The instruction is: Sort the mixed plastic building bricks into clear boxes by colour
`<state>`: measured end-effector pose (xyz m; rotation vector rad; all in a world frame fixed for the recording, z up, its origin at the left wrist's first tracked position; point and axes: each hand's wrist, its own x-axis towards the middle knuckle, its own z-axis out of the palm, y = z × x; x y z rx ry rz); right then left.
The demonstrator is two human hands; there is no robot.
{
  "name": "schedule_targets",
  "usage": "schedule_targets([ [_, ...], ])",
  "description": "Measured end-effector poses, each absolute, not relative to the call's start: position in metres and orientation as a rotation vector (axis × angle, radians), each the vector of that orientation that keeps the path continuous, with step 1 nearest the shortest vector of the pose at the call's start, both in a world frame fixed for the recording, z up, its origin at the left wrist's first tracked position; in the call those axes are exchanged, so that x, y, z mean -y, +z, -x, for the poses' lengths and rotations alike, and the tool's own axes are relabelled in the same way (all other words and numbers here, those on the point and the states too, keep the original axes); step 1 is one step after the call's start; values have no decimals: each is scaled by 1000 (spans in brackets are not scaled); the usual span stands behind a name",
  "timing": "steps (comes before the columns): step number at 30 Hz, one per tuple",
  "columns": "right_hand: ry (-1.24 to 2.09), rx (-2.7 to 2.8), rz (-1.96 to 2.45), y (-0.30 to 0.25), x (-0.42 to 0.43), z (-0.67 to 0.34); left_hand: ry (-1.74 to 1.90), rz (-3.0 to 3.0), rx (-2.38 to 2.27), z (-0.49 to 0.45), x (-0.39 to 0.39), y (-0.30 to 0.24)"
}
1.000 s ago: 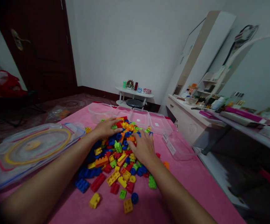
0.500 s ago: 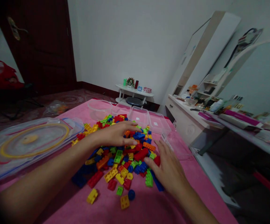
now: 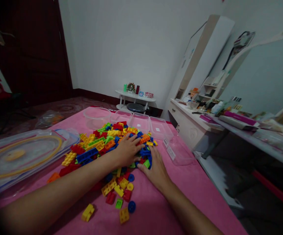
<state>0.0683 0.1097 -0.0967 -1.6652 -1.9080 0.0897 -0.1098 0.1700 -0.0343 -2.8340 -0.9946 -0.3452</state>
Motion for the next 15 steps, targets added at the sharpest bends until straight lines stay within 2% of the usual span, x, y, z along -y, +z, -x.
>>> schedule_targets([
  [6,347,1577,1515,-77,-146,-52,-401,2773,1158,137,-186,-1],
  [11,469,1498,1383,-50,-172,-44,-527,2687,1468,167,-220,-5],
  [15,273,1590,1516,-26,-168,-63,-604,2762,1548,178,-239,-27],
])
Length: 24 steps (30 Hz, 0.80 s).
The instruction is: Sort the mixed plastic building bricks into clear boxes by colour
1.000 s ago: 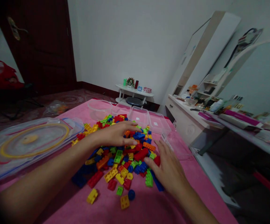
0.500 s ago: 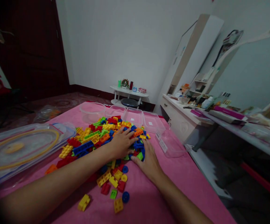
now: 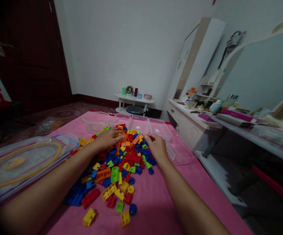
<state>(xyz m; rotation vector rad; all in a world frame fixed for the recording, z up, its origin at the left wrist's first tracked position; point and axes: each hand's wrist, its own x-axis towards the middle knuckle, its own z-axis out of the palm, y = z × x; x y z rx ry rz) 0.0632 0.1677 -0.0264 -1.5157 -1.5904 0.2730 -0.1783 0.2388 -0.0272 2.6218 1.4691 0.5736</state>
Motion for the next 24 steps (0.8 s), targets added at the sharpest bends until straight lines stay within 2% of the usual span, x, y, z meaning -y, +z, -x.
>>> schedule_targets([
  [4,-262,1612,1941,-9,-135,-109,602,-2605,-1483,179,-238,-37],
  [6,-400,1641,2193,-5,-120,-134,595,-2588,-1502,177,-236,-36],
  [10,-232,1741,2439,-13,-109,-161,597,-2559,-1532,175,-235,-35],
  [16,-178,1828,2307,-21,-118,-125,579,-2595,-1503,177,-235,-36],
  [21,-226,1848,2436,9,-123,-85,576,-2590,-1505,177,-233,-34],
  [24,-327,1849,2368,31,-131,-67,599,-2586,-1500,178,-232,-34],
])
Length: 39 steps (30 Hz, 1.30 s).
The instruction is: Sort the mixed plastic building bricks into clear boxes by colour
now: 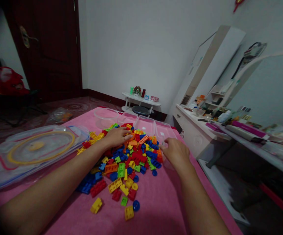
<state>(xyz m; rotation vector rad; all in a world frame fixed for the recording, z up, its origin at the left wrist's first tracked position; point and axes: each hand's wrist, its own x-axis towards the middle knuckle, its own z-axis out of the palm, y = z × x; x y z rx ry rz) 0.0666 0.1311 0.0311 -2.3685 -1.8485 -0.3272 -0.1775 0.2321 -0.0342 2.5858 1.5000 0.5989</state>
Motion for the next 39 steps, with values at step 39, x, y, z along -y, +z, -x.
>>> schedule_targets([
  [39,158,2407,1905,-7,-134,-1,612,-2649,-1451,177,-231,-34],
])
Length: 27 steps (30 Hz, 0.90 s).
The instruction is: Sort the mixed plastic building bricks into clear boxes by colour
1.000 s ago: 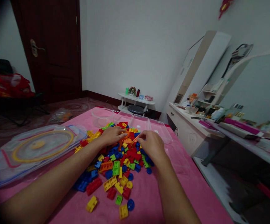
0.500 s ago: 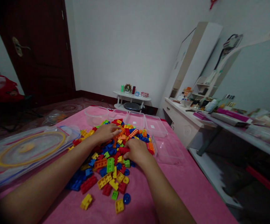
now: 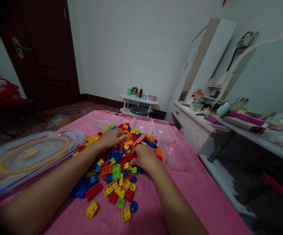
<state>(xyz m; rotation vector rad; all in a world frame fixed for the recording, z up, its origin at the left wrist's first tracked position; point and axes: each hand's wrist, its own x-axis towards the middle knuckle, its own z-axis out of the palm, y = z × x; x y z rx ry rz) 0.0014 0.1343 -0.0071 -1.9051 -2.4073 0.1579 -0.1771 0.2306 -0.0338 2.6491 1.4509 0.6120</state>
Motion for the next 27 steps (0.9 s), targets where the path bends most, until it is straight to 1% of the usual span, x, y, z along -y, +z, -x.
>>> schedule_targets([
  [6,131,2423,1912,-8,-133,-1,585,-2621,-1484,177,-230,-32],
  [9,221,2399,1821,-3,-137,-9,606,-2572,-1487,179,-233,-32],
  [11,262,2287,1785,1,-144,-19,641,-2523,-1455,181,-236,-33],
  [13,164,2124,1808,2,-154,-28,705,-2484,-1402,182,-239,-34],
  [15,-21,2042,1789,-4,-164,-34,794,-2472,-1347,182,-241,-33],
  [17,-151,2089,1730,-16,-172,-36,867,-2485,-1293,182,-240,-30],
  [19,-198,2182,1699,-29,-176,-35,875,-2512,-1254,183,-237,-24],
  [21,-213,2213,1750,-37,-177,-34,781,-2546,-1249,184,-233,-17],
  [23,-242,2172,1838,-37,-175,-33,587,-2594,-1220,187,-229,-10],
  [27,-269,2056,2025,-20,-169,-35,239,-2666,-1141,194,-219,-1],
])
